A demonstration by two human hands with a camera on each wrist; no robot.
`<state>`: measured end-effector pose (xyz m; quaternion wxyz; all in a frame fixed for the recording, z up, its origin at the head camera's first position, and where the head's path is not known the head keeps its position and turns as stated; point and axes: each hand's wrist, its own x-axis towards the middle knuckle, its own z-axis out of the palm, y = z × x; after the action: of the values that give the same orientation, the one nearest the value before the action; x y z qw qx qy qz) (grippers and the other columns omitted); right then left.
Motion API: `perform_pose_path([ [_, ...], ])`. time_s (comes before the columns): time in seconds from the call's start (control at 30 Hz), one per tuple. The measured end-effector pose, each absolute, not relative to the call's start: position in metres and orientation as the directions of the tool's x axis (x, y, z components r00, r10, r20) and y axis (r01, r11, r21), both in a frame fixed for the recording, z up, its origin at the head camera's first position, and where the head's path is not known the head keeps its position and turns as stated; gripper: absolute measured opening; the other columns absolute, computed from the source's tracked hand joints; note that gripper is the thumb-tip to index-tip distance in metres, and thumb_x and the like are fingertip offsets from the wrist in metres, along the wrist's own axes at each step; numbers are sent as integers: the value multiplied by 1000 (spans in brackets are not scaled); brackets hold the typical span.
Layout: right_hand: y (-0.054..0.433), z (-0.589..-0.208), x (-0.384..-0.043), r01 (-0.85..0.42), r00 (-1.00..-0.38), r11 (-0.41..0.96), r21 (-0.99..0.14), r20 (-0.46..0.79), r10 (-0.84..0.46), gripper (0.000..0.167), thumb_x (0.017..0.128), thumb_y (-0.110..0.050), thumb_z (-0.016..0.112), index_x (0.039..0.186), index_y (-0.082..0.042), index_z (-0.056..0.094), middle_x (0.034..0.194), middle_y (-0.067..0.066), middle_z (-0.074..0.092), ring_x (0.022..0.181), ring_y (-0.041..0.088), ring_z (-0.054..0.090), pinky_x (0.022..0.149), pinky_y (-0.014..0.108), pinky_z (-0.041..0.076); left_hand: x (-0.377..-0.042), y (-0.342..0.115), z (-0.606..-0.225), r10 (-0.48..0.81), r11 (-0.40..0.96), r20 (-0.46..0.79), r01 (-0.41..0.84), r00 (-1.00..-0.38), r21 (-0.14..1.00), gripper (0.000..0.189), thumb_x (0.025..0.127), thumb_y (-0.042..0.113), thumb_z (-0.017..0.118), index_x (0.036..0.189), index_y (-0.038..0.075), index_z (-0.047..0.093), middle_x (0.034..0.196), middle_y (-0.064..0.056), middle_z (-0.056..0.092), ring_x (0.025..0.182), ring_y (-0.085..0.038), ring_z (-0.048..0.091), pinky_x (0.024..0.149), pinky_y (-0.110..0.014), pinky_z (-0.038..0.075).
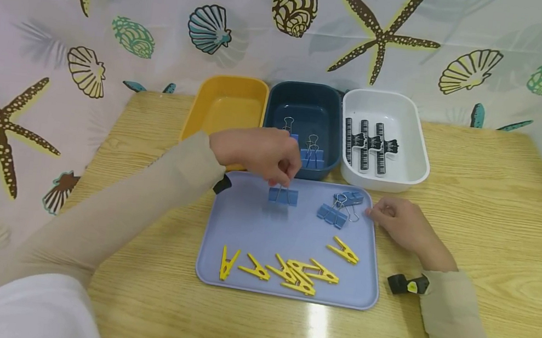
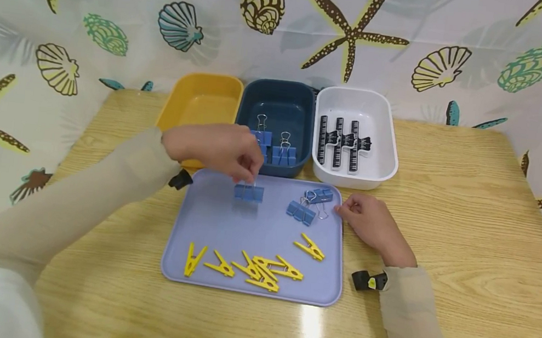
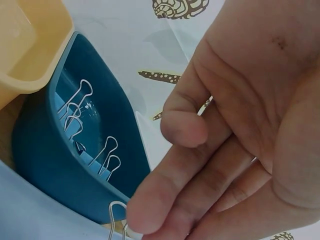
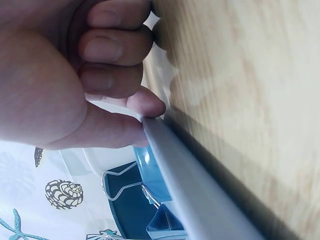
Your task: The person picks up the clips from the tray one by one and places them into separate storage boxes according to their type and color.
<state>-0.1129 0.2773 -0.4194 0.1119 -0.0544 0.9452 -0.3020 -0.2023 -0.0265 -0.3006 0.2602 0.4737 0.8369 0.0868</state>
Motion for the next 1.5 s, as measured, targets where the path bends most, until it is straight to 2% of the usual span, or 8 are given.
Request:
perform_pose_path([
  [0.63, 278, -420, -114, -26, -968, 811, -584, -187, -166, 29, 95, -32, 59, 88, -6, 68, 57, -5, 47, 65, 15, 45, 60, 26, 37, -206, -21, -288, 828, 552, -337, 758, -448, 347, 15, 89, 27, 70, 79, 16, 71, 70, 4, 67, 64, -11, 62, 70, -23, 51],
  [1.5, 278, -422, -114, -16, -969, 818, -576, -193, -155, 27, 95, -30, 58, 86, -7, 67, 61, -1, 51, 68, 17, 47, 63, 27, 39, -215, -15, -278, 821, 568, -247, 781, -515, 261, 13, 89, 26, 69, 84, 16, 74, 80, 3, 69, 68, -10, 63, 72, -22, 51],
])
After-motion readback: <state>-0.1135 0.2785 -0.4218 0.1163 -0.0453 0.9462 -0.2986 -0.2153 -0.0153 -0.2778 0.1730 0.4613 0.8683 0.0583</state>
